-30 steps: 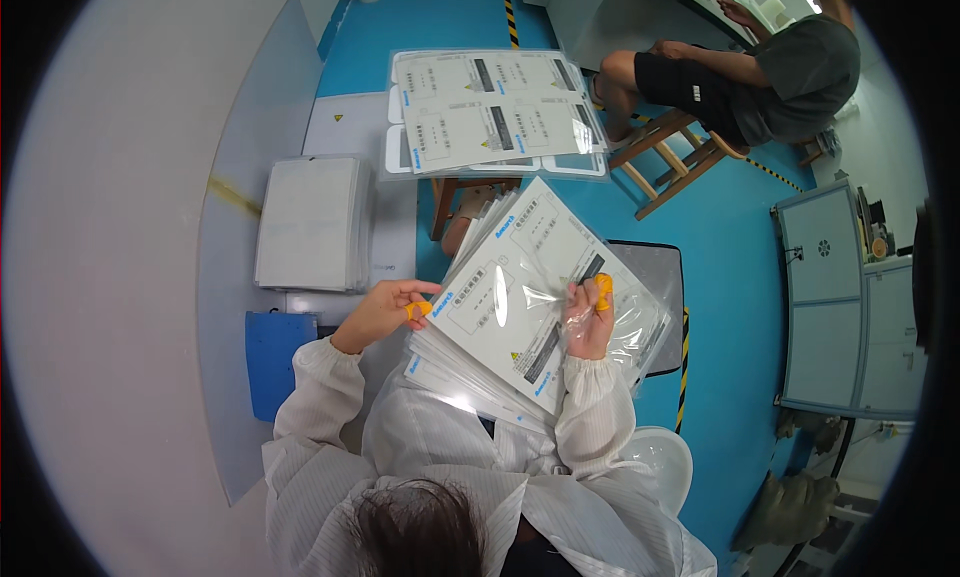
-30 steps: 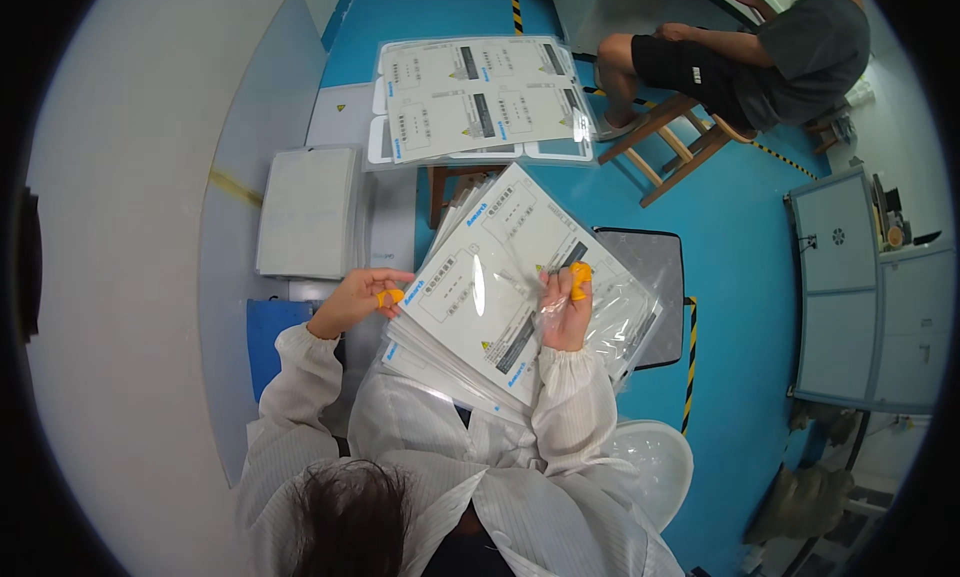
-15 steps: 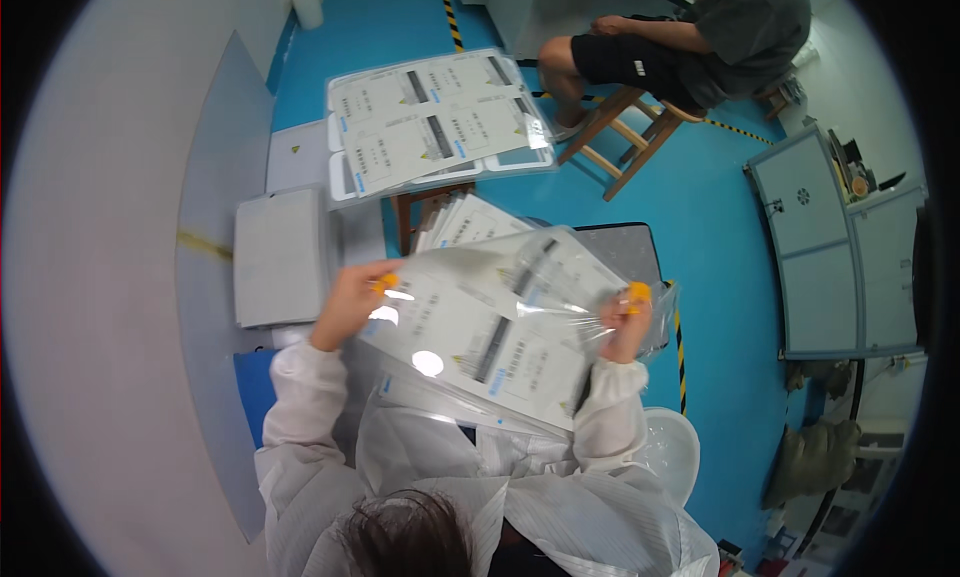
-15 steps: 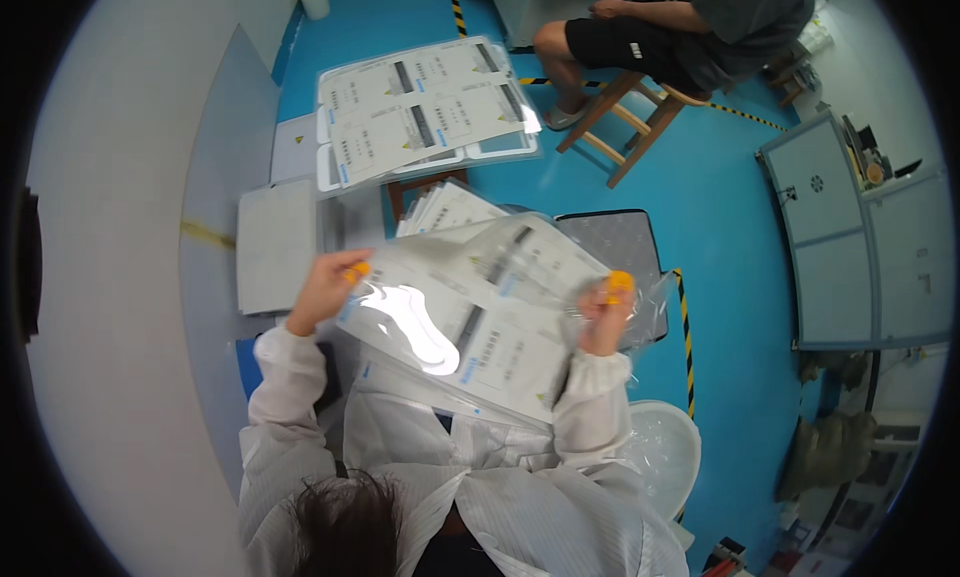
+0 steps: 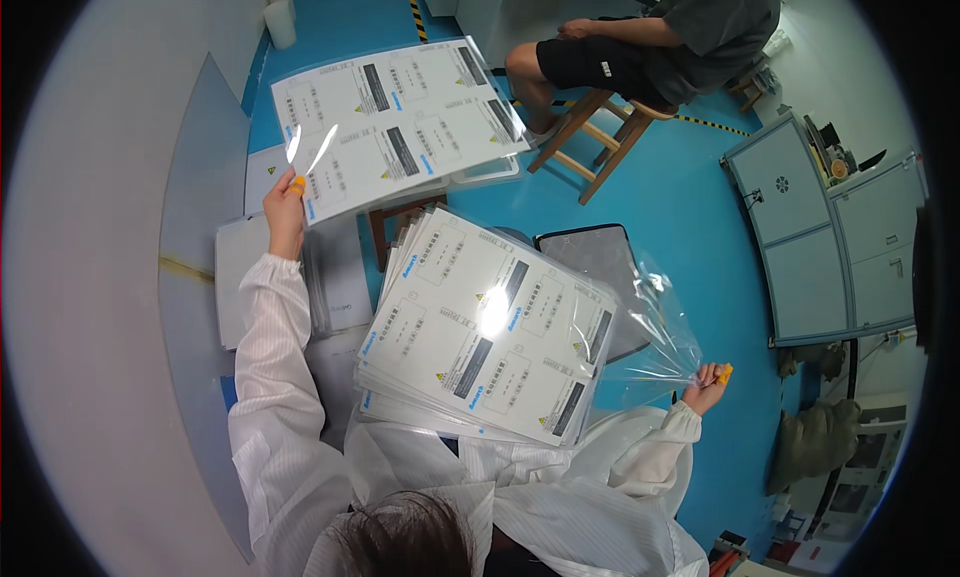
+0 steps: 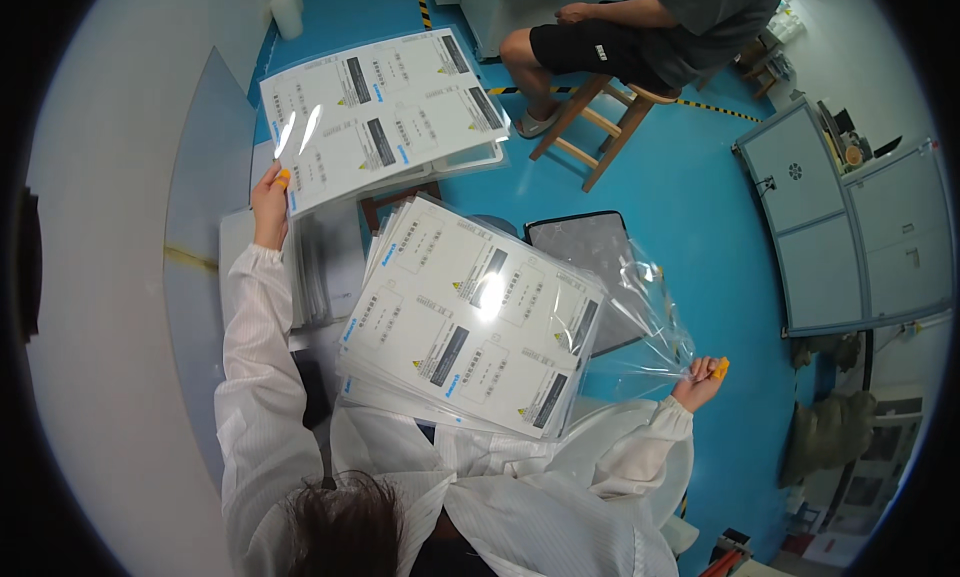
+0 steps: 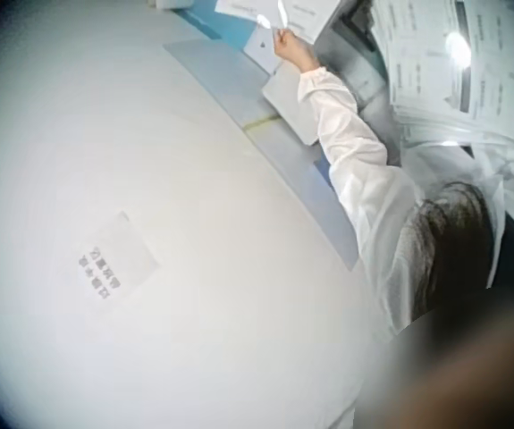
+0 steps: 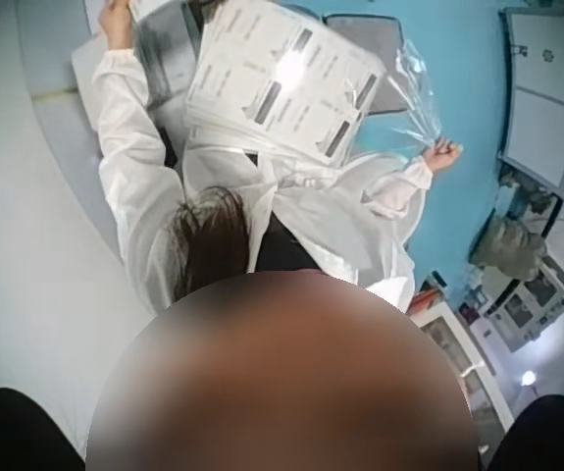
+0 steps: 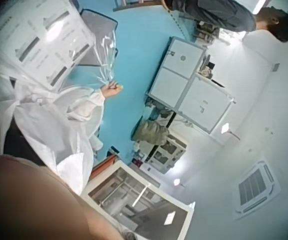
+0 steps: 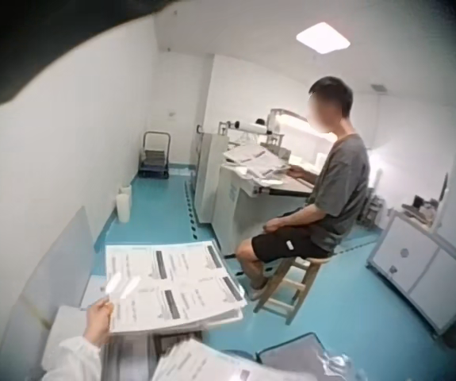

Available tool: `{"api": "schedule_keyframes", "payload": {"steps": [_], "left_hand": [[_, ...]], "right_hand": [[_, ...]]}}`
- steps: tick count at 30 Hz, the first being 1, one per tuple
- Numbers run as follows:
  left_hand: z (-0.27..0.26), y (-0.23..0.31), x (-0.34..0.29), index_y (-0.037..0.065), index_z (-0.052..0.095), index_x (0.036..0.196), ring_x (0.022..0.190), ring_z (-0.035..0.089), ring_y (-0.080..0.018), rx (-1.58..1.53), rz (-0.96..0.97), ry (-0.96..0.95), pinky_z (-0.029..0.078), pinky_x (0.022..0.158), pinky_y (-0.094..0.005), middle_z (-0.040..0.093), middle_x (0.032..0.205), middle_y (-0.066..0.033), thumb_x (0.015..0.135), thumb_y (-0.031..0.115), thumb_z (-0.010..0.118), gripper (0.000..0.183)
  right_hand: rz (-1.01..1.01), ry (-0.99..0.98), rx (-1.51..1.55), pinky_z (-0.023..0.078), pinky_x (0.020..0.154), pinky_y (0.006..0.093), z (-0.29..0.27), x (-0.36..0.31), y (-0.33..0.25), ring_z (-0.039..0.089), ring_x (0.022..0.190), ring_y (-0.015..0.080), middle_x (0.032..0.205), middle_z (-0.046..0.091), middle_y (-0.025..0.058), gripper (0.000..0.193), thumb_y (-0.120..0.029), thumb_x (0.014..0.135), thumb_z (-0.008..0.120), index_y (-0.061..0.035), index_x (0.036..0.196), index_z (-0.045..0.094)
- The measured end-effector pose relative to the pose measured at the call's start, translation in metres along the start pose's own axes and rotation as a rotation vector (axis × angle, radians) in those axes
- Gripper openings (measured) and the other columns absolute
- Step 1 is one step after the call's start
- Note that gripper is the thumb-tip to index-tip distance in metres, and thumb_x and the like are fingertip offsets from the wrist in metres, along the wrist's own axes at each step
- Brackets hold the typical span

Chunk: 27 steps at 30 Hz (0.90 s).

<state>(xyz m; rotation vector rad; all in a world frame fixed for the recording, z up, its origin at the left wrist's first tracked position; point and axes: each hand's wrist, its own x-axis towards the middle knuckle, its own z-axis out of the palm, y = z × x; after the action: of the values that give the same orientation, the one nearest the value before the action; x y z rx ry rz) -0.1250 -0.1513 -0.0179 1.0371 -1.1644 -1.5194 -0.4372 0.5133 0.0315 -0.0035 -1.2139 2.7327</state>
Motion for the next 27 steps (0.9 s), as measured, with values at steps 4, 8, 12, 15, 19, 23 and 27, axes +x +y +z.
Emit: {"api": "schedule_keyframes", "payload": {"steps": [4, 8, 12, 15, 19, 23, 27], "left_hand": [[0.018, -0.004, 0.032, -0.006, 0.054, 0.117, 0.077, 0.06, -0.012, 0.185, -0.001, -0.02, 0.048, 0.068, -0.0208, 0.064, 0.093, -0.0116, 0.086, 0.002, 0.052, 0.032], [0.015, -0.005, 0.037, -0.006, 0.055, 0.116, 0.075, 0.061, -0.0127, 0.238, -0.068, -0.034, 0.048, 0.067, -0.0222, 0.065, 0.091, -0.0121, 0.085, 0.007, 0.056, 0.034], [0.0, 0.002, 0.01, -0.005, 0.055, 0.116, 0.074, 0.06, -0.0127, 0.685, 0.217, 0.034, 0.048, 0.065, -0.024, 0.065, 0.093, -0.0135, 0.082, 0.009, 0.059, 0.037], [-0.019, 0.013, -0.024, -0.005, 0.055, 0.116, 0.074, 0.06, -0.0121, 0.879, 0.287, -0.146, 0.048, 0.066, -0.0243, 0.065, 0.097, -0.0123, 0.08, 0.009, 0.061, 0.039], [-0.041, 0.016, -0.083, -0.002, 0.056, 0.116, 0.074, 0.057, -0.0118, 0.577, -0.059, -0.554, 0.047, 0.067, -0.0251, 0.065, 0.096, -0.0107, 0.081, 0.009, 0.061, 0.037], [-0.052, 0.011, -0.147, -0.002, 0.059, 0.111, 0.072, 0.059, -0.0172, 0.647, -0.081, -0.71, 0.048, 0.068, -0.0272, 0.066, 0.093, -0.0142, 0.081, 0.011, 0.06, 0.032], [-0.044, 0.016, -0.175, 0.0, 0.061, 0.108, 0.073, 0.06, -0.0295, 0.923, -0.064, -0.832, 0.048, 0.07, -0.0316, 0.064, 0.093, -0.0212, 0.081, 0.011, 0.059, 0.03]], "right_hand": [[-0.07, -0.11, -0.092, 0.023, 0.039, 0.0199, 0.047, -0.021, -0.01, 0.027, 0.043, 0.0061, 0.062, 0.039, 0.0002, 0.026, -0.021, 0.097, 0.04, -0.0049, 0.076, 0.043], [-0.086, -0.28, -0.16, 0.023, 0.039, 0.0192, 0.104, -0.049, -0.017, 0.028, 0.044, 0.0047, 0.063, 0.04, -0.0005, 0.024, -0.024, 0.097, 0.039, -0.0051, 0.085, 0.047], [0.102, -0.514, -0.214, 0.024, 0.04, 0.0198, 0.151, -0.093, 0.02, 0.029, 0.045, 0.0044, 0.063, 0.042, -0.0019, 0.028, -0.032, 0.093, 0.046, -0.005, 0.098, 0.05], [0.24, -0.742, -0.421, 0.023, 0.041, 0.02, 0.179, -0.139, 0.084, 0.029, 0.044, 0.0051, 0.061, 0.041, -0.0035, 0.044, -0.044, 0.086, 0.054, -0.0037, 0.101, 0.053], [0.534, -1.226, -0.58, 0.035, 0.047, 0.0212, 0.199, -0.214, 0.182, 0.044, 0.053, 0.0059, 0.065, 0.053, -0.0017, 0.029, -0.028, 0.085, 0.059, -0.0004, 0.095, 0.061], [0.379, -1.424, -0.974, 0.043, 0.055, 0.0249, 0.203, -0.234, 0.226, 0.053, 0.057, 0.0117, 0.069, 0.062, 0.0061, 0.023, -0.015, 0.083, 0.062, 0.0026, 0.097, 0.063], [0.325, -1.264, -0.796, 0.043, 0.054, 0.0235, 0.213, -0.232, 0.236, 0.053, 0.055, 0.0141, 0.064, 0.058, 0.0105, 0.024, -0.016, 0.081, 0.064, 0.0028, 0.096, 0.064]]}}
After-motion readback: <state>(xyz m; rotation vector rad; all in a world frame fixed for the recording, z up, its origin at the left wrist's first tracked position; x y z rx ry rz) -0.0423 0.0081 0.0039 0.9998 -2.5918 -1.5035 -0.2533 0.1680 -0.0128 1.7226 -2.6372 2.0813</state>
